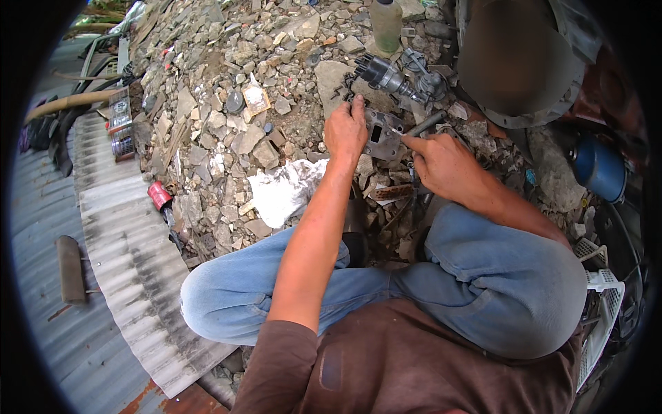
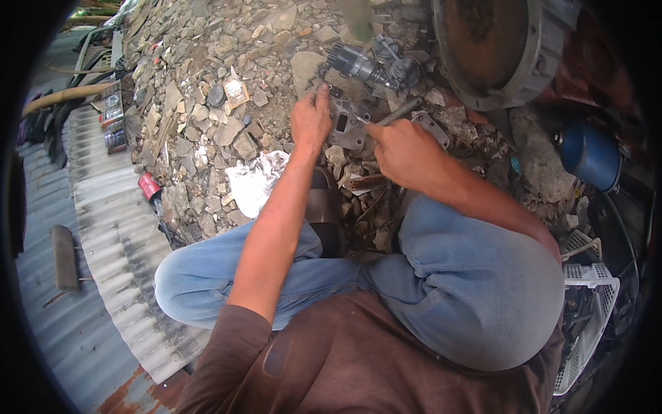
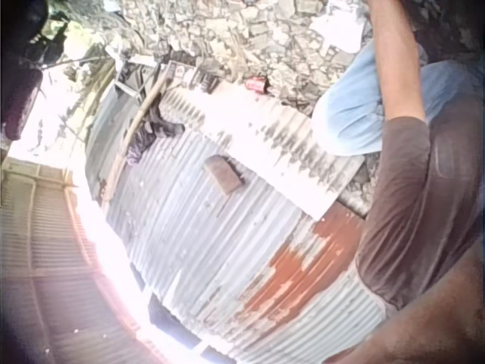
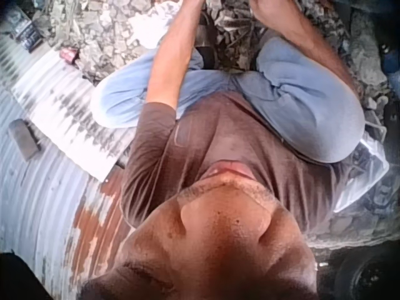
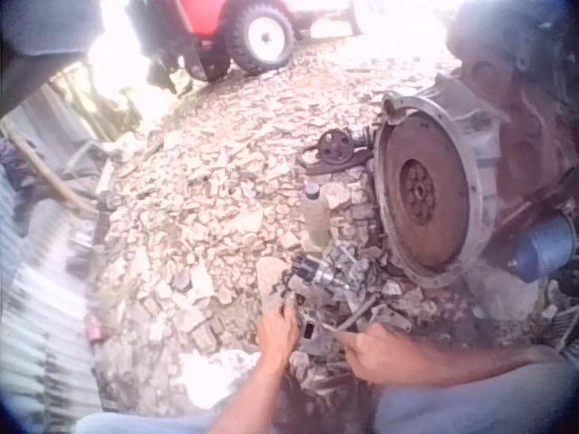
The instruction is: The person sits on the ground and uses a small metal tool to scrape and clean the surface of a metal mechanical part. They repeatedly rub the tool against the part's surface, focusing on specific areas.
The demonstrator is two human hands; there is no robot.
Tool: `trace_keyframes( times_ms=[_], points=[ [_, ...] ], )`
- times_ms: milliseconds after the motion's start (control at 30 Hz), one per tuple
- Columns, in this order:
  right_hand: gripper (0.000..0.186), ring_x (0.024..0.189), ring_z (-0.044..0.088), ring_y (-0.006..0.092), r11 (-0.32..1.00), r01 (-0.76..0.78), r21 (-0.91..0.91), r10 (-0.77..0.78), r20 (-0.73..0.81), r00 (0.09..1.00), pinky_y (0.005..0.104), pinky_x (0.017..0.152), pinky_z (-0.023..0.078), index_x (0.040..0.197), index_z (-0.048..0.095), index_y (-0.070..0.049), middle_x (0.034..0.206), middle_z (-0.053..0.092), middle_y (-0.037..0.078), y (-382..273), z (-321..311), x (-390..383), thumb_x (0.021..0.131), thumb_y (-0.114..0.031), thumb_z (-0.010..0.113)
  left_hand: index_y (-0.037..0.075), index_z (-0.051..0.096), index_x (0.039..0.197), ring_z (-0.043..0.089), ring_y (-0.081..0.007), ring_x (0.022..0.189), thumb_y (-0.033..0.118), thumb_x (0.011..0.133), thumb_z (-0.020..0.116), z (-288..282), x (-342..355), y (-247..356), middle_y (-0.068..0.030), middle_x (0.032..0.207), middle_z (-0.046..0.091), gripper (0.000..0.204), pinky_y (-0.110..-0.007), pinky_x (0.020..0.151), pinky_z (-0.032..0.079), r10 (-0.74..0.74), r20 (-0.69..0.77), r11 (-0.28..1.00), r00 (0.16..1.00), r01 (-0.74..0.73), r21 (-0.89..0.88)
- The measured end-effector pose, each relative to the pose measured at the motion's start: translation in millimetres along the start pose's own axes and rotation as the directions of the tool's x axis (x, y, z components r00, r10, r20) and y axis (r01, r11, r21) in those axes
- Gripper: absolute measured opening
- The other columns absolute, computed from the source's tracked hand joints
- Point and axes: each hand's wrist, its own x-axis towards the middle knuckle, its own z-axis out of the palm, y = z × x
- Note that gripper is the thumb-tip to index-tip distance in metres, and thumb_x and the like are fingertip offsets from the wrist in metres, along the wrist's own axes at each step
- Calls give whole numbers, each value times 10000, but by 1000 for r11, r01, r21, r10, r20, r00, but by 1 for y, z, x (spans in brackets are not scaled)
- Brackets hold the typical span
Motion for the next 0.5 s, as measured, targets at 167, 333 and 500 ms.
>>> trace_keyframes(
  times_ms=[167,333,500],
  points=[
    [332,814,713,501,999,-33,21,33,10,999,566,778,588,1211,708,59,809,699,318,-2,-1,0,914,-43,601,-42,740,948,699,-527,907,583,1064,542,-1,-1,5,-323,886,723,666,-548,834,526,-46,41,999,998,46,0],
    [342,829,717,497,998,-40,41,40,15,999,571,801,581,1226,701,68,814,693,334,-4,-2,-2,919,-49,604,-32,740,923,699,-523,884,565,1065,549,2,-1,-1,-314,868,721,643,-558,816,529,11,-12,1000,1000,-10,5],
    [360,841,720,497,999,-9,47,11,-44,999,564,822,577,1249,698,74,814,695,328,1,3,-1,926,-46,594,-21,724,894,686,-549,884,542,1067,555,2,-1,-1,-328,882,716,613,-598,792,522,1,8,1000,1000,-1,-16]
  ],
)
